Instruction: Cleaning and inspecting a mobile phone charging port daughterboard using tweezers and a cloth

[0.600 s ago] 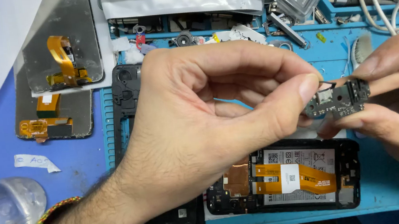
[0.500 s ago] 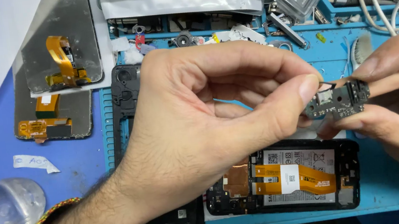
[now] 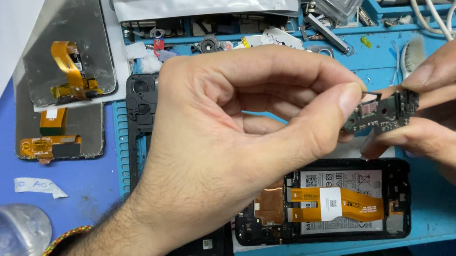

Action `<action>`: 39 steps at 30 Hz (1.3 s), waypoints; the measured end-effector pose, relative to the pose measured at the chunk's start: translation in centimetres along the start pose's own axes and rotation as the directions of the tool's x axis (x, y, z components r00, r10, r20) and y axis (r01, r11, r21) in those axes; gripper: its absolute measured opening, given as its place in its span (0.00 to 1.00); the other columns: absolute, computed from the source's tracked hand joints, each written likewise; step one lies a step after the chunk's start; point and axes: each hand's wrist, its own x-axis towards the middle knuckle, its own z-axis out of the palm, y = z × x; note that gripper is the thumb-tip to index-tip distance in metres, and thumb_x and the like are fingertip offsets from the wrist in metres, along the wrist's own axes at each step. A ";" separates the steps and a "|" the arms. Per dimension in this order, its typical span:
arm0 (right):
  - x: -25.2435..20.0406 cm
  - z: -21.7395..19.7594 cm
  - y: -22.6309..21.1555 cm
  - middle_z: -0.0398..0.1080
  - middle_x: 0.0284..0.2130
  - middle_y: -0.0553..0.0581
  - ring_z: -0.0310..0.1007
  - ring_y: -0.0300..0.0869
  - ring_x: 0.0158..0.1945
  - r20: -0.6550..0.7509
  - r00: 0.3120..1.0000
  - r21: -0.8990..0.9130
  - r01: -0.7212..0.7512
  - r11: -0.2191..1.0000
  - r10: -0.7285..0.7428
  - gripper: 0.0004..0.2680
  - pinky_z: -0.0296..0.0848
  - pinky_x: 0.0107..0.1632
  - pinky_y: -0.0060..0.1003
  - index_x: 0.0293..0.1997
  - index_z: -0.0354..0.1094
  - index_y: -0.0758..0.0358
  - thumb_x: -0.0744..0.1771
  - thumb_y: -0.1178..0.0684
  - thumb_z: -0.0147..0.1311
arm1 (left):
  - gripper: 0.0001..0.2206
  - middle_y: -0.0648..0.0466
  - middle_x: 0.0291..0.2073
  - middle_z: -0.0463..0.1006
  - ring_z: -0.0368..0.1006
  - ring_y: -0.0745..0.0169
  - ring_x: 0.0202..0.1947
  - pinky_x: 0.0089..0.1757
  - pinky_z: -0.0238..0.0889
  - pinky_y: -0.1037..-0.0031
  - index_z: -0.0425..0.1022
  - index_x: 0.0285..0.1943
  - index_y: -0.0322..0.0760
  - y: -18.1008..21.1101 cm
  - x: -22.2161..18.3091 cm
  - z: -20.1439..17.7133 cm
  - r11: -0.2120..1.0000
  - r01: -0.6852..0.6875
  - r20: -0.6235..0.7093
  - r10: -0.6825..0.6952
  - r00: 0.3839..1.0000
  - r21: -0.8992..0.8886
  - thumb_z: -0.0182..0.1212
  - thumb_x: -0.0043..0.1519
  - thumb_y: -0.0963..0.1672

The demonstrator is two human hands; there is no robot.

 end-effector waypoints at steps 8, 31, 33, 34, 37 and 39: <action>0.7 0.3 1.9 0.79 0.44 0.68 0.87 0.48 0.26 0.021 0.981 0.142 0.190 0.971 -0.195 0.19 0.91 0.35 0.34 0.55 0.53 0.65 0.63 0.65 0.60 | 0.05 0.49 0.34 0.77 0.74 0.50 0.33 0.36 0.68 0.60 0.72 0.42 0.35 -0.1 0.5 0.2 0.997 -0.009 0.028 0.007 1.000 0.073 0.63 0.67 0.36; 4.8 0.4 9.7 0.56 0.71 0.75 0.72 0.54 0.39 0.094 0.885 0.233 0.425 0.875 -0.455 0.07 0.77 0.49 0.42 0.56 0.48 0.75 0.78 0.71 0.45 | 0.07 0.50 0.31 0.73 0.70 0.46 0.31 0.34 0.64 0.54 0.69 0.37 0.38 0.9 -2.6 -4.0 0.920 0.076 0.138 -0.139 0.981 0.384 0.61 0.65 0.37; 7.0 0.5 13.8 0.70 0.41 0.65 0.75 0.49 0.45 0.195 0.963 0.121 0.165 0.979 -0.186 0.08 0.69 0.71 0.49 0.67 0.62 0.68 0.80 0.56 0.47 | 0.07 0.50 0.31 0.73 0.69 0.45 0.31 0.34 0.63 0.53 0.68 0.37 0.38 1.4 -4.2 -5.8 0.898 0.081 0.144 -0.157 0.977 0.433 0.61 0.65 0.37; 7.6 0.9 13.8 0.70 0.41 0.65 0.75 0.49 0.45 0.198 0.960 0.131 0.175 0.976 -0.199 0.08 0.69 0.71 0.49 0.67 0.62 0.68 0.80 0.56 0.47 | 0.07 0.50 0.31 0.73 0.69 0.45 0.31 0.34 0.63 0.53 0.68 0.37 0.38 2.5 -5.3 -6.2 0.891 0.084 0.141 -0.163 0.977 0.447 0.61 0.65 0.37; 7.9 1.7 12.6 0.62 0.63 0.58 0.71 0.49 0.40 0.137 0.969 0.151 0.185 0.971 -0.206 0.08 0.71 0.55 0.42 0.65 0.60 0.68 0.77 0.62 0.52 | 0.07 0.50 0.31 0.72 0.69 0.44 0.31 0.33 0.63 0.53 0.68 0.36 0.39 4.9 -7.2 -7.1 0.865 0.075 0.163 -0.177 0.971 0.497 0.60 0.65 0.37; 6.8 1.4 10.1 0.64 0.71 0.71 0.71 0.51 0.42 0.160 0.858 0.193 0.458 0.868 -0.489 0.06 0.78 0.51 0.40 0.63 0.59 0.75 0.80 0.69 0.52 | 0.07 0.50 0.30 0.72 0.68 0.44 0.31 0.33 0.62 0.52 0.67 0.36 0.39 5.4 -7.1 -6.8 0.848 0.062 0.180 -0.182 0.967 0.526 0.60 0.65 0.37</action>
